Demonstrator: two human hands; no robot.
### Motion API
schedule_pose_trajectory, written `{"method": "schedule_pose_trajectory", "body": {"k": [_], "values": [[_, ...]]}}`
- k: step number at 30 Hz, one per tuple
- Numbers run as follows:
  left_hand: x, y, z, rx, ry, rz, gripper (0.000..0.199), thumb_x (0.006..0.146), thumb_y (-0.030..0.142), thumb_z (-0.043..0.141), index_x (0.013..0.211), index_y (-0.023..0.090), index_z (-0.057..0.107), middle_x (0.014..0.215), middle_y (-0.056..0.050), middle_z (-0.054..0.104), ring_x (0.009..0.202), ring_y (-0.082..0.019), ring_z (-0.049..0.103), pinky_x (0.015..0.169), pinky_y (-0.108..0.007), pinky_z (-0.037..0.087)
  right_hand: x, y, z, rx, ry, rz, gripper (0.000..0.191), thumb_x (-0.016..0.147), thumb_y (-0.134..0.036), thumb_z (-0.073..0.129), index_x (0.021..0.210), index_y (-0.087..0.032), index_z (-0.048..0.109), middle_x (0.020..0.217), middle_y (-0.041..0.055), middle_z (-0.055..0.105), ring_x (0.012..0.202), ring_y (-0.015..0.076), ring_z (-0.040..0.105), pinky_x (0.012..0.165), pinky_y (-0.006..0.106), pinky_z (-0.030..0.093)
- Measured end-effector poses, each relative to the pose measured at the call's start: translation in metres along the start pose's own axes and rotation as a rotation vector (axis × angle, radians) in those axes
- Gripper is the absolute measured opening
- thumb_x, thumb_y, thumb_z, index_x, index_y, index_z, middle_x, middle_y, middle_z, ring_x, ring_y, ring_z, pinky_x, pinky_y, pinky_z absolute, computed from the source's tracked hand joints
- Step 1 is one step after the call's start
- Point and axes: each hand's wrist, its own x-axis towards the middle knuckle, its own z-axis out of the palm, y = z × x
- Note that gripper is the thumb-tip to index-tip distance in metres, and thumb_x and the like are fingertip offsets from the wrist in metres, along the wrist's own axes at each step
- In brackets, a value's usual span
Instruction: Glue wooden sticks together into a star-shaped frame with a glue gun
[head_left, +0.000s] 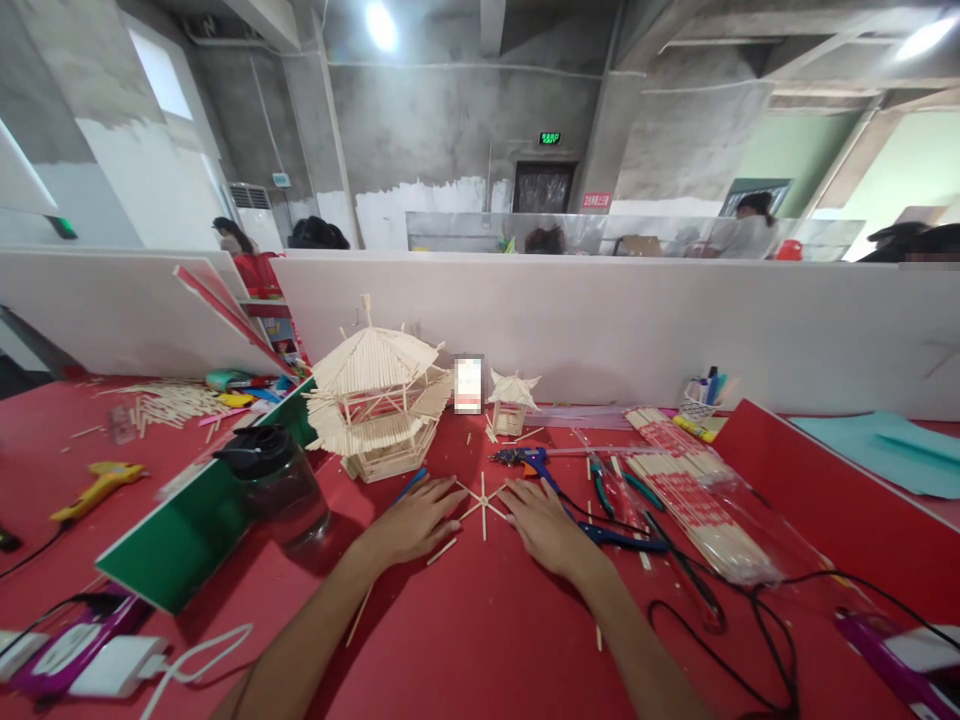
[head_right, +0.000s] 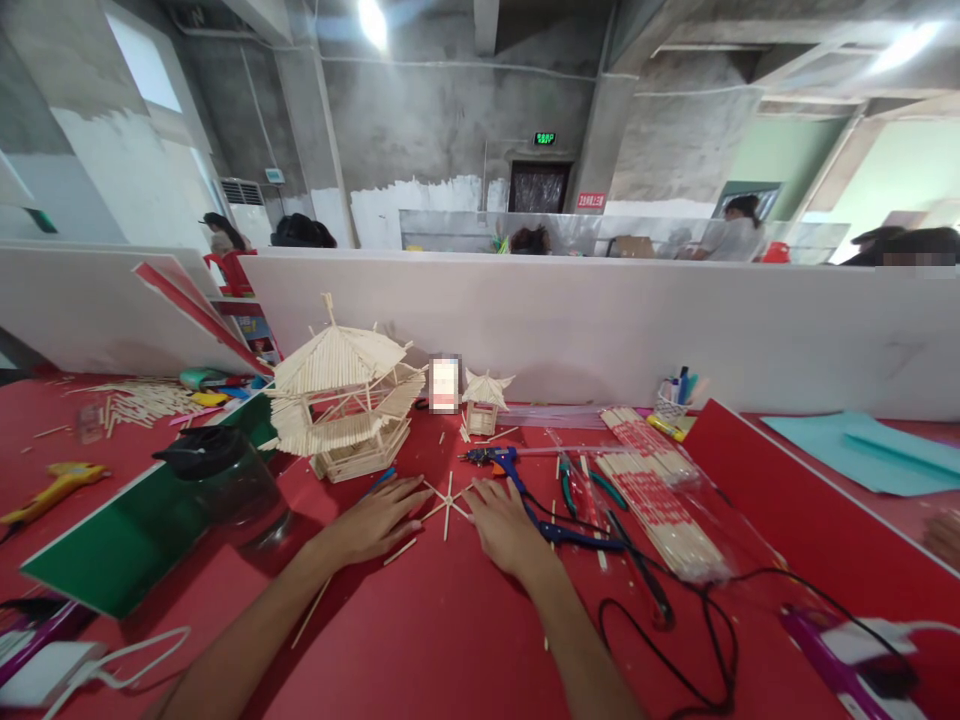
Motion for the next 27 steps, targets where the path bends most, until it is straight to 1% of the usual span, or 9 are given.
{"method": "schedule_pose_trajectory", "body": {"k": [6, 9, 12, 15, 19, 22, 24, 25, 27], "values": [[0.003, 0.001, 0.003, 0.015, 0.025, 0.0, 0.047, 0.103, 0.042, 0.044, 0.147, 0.025, 0.042, 0.151, -0.012, 0.047, 0.14, -0.029, 0.042, 0.116, -0.05, 0.031, 0.002, 0.001, 0.002, -0.014, -0.029, 0.013, 0.051, 0.098, -0.017, 0.035, 0.149, -0.017, 0.043, 0.156, 0.0131, 0.041, 0.144, 0.0289, 0.032, 0.119, 0.058, 0.013], [0.003, 0.001, 0.003, 0.015, 0.048, 0.002, 0.044, 0.103, 0.039, 0.045, 0.144, 0.025, 0.046, 0.149, -0.012, 0.049, 0.139, -0.03, 0.044, 0.115, -0.05, 0.033, 0.001, 0.001, 0.003, -0.02, -0.013, 0.002, 0.05, 0.098, -0.018, 0.036, 0.147, -0.016, 0.046, 0.154, 0.0128, 0.044, 0.143, 0.029, 0.035, 0.119, 0.058, 0.013], [0.003, 0.001, 0.003, 0.015, 0.05, 0.009, 0.044, 0.102, 0.037, 0.045, 0.144, 0.025, 0.046, 0.148, -0.012, 0.05, 0.138, -0.029, 0.045, 0.115, -0.05, 0.033, 0.0, 0.0, 0.001, -0.021, 0.016, -0.006, 0.047, 0.099, -0.022, 0.039, 0.144, -0.019, 0.049, 0.15, 0.0124, 0.049, 0.14, 0.0285, 0.038, 0.119, 0.057, 0.016], [0.003, 0.002, 0.001, 0.011, 0.041, 0.0, 0.046, 0.102, 0.039, 0.047, 0.145, 0.026, 0.045, 0.149, -0.011, 0.049, 0.139, -0.029, 0.044, 0.116, -0.05, 0.033, 0.0, -0.002, -0.001, -0.022, 0.032, -0.006, 0.045, 0.099, -0.025, 0.041, 0.143, -0.02, 0.05, 0.148, 0.012, 0.051, 0.138, 0.0286, 0.04, 0.118, 0.058, 0.017], [0.003, 0.004, 0.0, 0.009, 0.018, -0.008, 0.046, 0.102, 0.042, 0.047, 0.145, 0.025, 0.045, 0.15, -0.012, 0.048, 0.14, -0.03, 0.042, 0.116, -0.052, 0.031, -0.001, -0.004, -0.003, -0.025, 0.019, -0.01, 0.044, 0.099, -0.026, 0.04, 0.142, -0.02, 0.051, 0.149, 0.0117, 0.05, 0.139, 0.0295, 0.04, 0.118, 0.059, 0.017], [0.003, 0.006, -0.005, -0.002, 0.038, -0.005, 0.044, 0.102, 0.041, 0.046, 0.143, 0.024, 0.047, 0.149, -0.013, 0.048, 0.139, -0.03, 0.042, 0.116, -0.051, 0.03, -0.001, -0.004, -0.004, -0.022, 0.011, -0.016, 0.042, 0.1, -0.026, 0.041, 0.14, -0.023, 0.053, 0.15, 0.0109, 0.049, 0.14, 0.029, 0.039, 0.118, 0.059, 0.017], [0.003, 0.008, -0.012, -0.03, 0.041, -0.018, 0.038, 0.103, 0.035, 0.045, 0.137, 0.021, 0.052, 0.144, -0.013, 0.052, 0.133, -0.028, 0.047, 0.113, -0.047, 0.033, -0.002, -0.004, -0.006, -0.021, 0.018, -0.025, 0.04, 0.1, -0.026, 0.042, 0.137, -0.024, 0.056, 0.149, 0.011, 0.05, 0.139, 0.0287, 0.04, 0.117, 0.059, 0.018], [0.003, 0.009, -0.017, -0.048, 0.036, -0.032, 0.033, 0.102, 0.03, 0.045, 0.131, 0.02, 0.056, 0.137, -0.013, 0.056, 0.128, -0.027, 0.05, 0.109, -0.044, 0.037, -0.003, -0.004, -0.007, -0.02, 0.025, -0.03, 0.038, 0.1, -0.026, 0.043, 0.135, -0.024, 0.057, 0.147, 0.011, 0.051, 0.138, 0.0283, 0.041, 0.117, 0.059, 0.019], [0.003, 0.011, -0.028, -0.071, -0.023, -0.043, 0.025, 0.1, 0.022, 0.044, 0.116, 0.019, 0.063, 0.12, -0.011, 0.063, 0.113, -0.024, 0.058, 0.098, -0.037, 0.043, -0.003, -0.004, -0.01, -0.015, 0.045, -0.043, 0.035, 0.099, -0.025, 0.045, 0.13, -0.023, 0.06, 0.143, 0.0106, 0.055, 0.135, 0.027, 0.044, 0.117, 0.057, 0.02]]}}
